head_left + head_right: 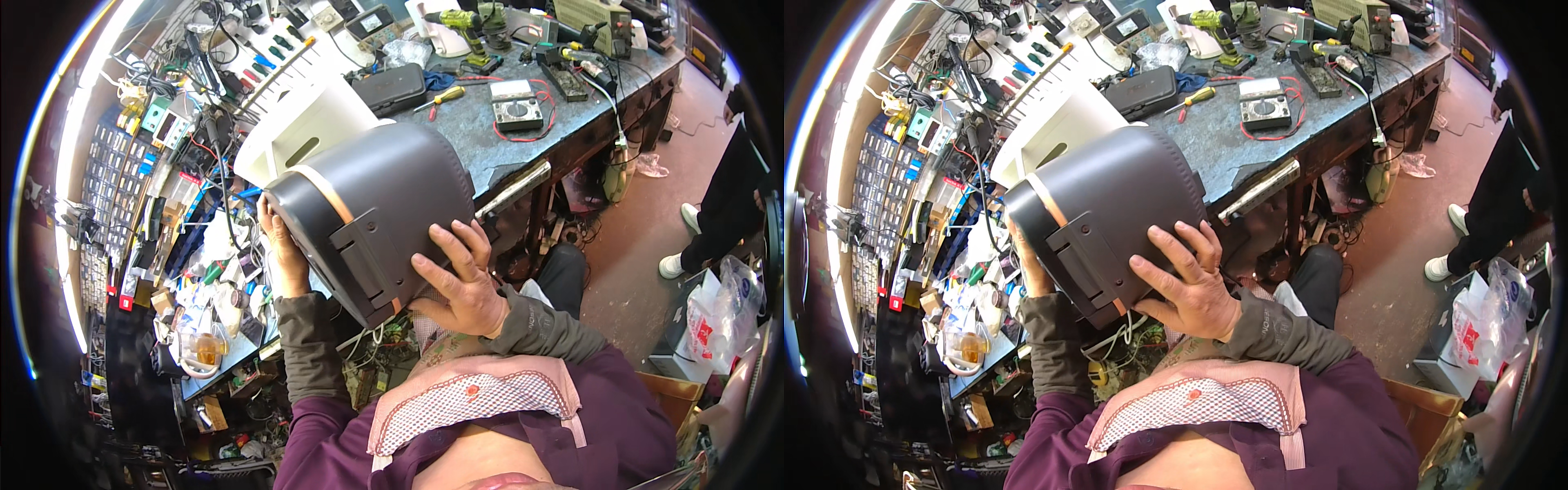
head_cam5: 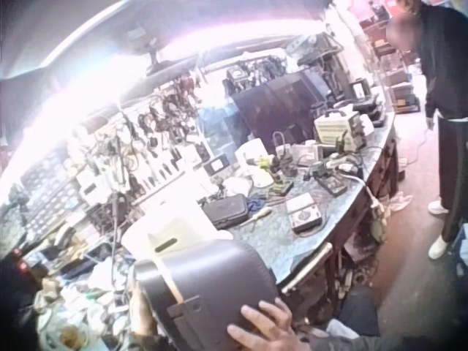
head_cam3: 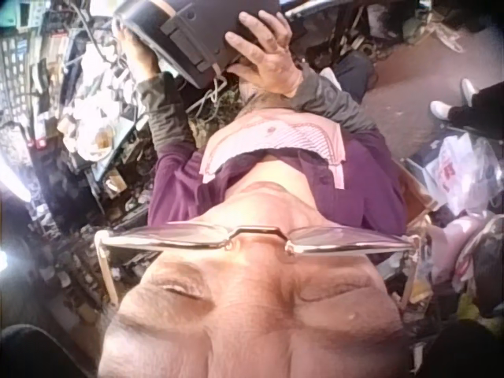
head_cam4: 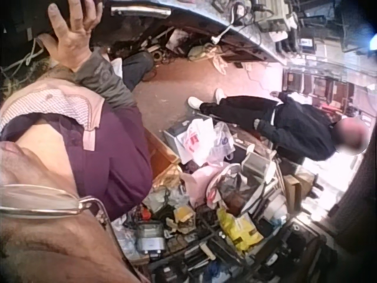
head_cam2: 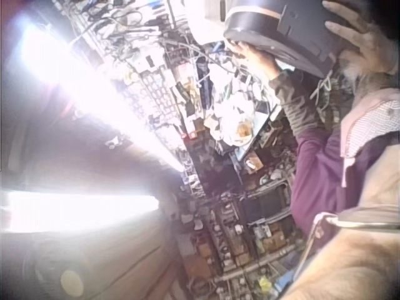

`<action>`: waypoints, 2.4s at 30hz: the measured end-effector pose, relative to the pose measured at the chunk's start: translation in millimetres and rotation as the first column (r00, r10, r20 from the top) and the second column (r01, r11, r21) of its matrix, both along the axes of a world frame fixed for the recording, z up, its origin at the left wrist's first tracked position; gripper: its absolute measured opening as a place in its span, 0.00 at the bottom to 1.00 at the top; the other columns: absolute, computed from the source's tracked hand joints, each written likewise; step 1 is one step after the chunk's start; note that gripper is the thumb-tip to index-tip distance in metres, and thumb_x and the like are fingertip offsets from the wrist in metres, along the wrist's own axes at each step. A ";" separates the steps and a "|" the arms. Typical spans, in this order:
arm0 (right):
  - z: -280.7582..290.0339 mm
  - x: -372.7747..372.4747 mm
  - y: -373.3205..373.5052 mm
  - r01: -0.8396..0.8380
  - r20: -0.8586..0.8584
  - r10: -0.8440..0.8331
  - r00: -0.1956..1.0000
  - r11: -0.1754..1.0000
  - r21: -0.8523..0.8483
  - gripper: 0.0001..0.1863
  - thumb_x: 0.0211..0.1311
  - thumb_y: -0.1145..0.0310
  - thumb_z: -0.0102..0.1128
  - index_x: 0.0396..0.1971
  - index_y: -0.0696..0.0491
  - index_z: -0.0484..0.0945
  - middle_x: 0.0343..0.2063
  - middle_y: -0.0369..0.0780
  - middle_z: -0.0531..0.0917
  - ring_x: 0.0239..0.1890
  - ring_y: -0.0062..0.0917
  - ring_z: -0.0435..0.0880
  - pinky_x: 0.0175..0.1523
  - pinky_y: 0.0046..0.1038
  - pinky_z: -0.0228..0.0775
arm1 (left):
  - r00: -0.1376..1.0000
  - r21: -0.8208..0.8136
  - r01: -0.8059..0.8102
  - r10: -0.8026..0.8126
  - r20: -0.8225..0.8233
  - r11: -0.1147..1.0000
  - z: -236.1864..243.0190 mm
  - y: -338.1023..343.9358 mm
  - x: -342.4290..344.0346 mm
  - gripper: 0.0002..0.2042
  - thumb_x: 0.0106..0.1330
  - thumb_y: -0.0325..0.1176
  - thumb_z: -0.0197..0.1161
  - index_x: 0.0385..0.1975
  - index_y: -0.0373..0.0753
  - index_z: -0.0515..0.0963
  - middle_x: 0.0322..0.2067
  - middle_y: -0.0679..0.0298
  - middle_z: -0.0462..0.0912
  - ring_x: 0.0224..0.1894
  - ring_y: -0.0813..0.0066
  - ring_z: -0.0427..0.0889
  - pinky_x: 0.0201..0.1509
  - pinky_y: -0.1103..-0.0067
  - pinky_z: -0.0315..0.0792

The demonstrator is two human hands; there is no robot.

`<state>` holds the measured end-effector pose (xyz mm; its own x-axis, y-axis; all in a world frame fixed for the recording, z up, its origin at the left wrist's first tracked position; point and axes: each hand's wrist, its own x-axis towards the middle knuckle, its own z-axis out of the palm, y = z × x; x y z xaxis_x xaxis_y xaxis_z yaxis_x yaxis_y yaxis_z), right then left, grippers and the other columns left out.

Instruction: The person disassembles a small black appliance on a cluttered workbench. They use a screwdriver to remove screws from the bottom and sides, then detach a small black plastic cover. The person repeatedly repositions the appliance and handles the removed parts throughout the clip.

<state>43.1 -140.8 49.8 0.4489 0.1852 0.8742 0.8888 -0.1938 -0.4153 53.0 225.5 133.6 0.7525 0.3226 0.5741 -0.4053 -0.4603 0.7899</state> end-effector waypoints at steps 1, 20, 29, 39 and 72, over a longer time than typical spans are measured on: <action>2.2 7.2 -3.5 -0.007 0.003 0.007 1.000 1.000 0.018 0.44 0.60 0.48 0.84 0.78 0.39 0.79 0.83 0.47 0.68 0.82 0.50 0.61 0.86 0.60 0.46 | 1.000 -0.037 -0.009 0.009 -0.011 0.999 14.1 -11.8 -1.9 0.35 0.91 0.54 0.52 0.87 0.39 0.57 0.79 0.51 0.69 0.78 0.59 0.71 0.82 0.65 0.65; 30.1 207.2 -55.2 -0.274 -0.478 0.620 0.622 0.745 0.609 0.42 0.92 0.39 0.45 0.86 0.60 0.62 0.84 0.41 0.68 0.83 0.30 0.66 0.88 0.35 0.52 | 0.965 -0.569 0.194 -0.261 -0.038 0.799 10.6 -109.8 131.3 0.35 0.86 0.63 0.56 0.76 0.38 0.75 0.74 0.56 0.80 0.75 0.66 0.76 0.78 0.64 0.69; -15.4 225.1 -71.4 -0.108 -0.613 0.434 0.660 0.862 0.494 0.38 0.91 0.39 0.51 0.84 0.52 0.68 0.77 0.36 0.77 0.74 0.26 0.75 0.76 0.35 0.65 | 0.935 -0.505 -0.119 -0.075 -0.346 0.855 -61.5 -73.3 115.0 0.32 0.86 0.57 0.55 0.76 0.36 0.75 0.73 0.55 0.79 0.74 0.56 0.76 0.74 0.58 0.72; -23.7 219.4 -101.2 0.086 -0.710 0.238 0.662 0.918 0.388 0.22 0.91 0.59 0.59 0.66 0.62 0.84 0.53 0.36 0.90 0.54 0.20 0.86 0.63 0.25 0.77 | 0.977 -0.424 -0.076 -0.018 -0.214 0.902 -76.5 -105.2 86.8 0.28 0.76 0.29 0.69 0.75 0.32 0.75 0.71 0.52 0.82 0.66 0.63 0.83 0.67 0.70 0.78; 68.8 269.4 -70.9 -0.304 -0.245 0.400 0.883 0.886 0.350 0.22 0.86 0.64 0.50 0.59 0.65 0.87 0.78 0.51 0.76 0.85 0.38 0.65 0.87 0.36 0.51 | 0.952 -0.357 0.235 -0.288 -0.103 0.904 -99.9 -174.7 37.6 0.58 0.65 0.29 0.84 0.88 0.35 0.46 0.74 0.48 0.70 0.75 0.54 0.75 0.79 0.60 0.73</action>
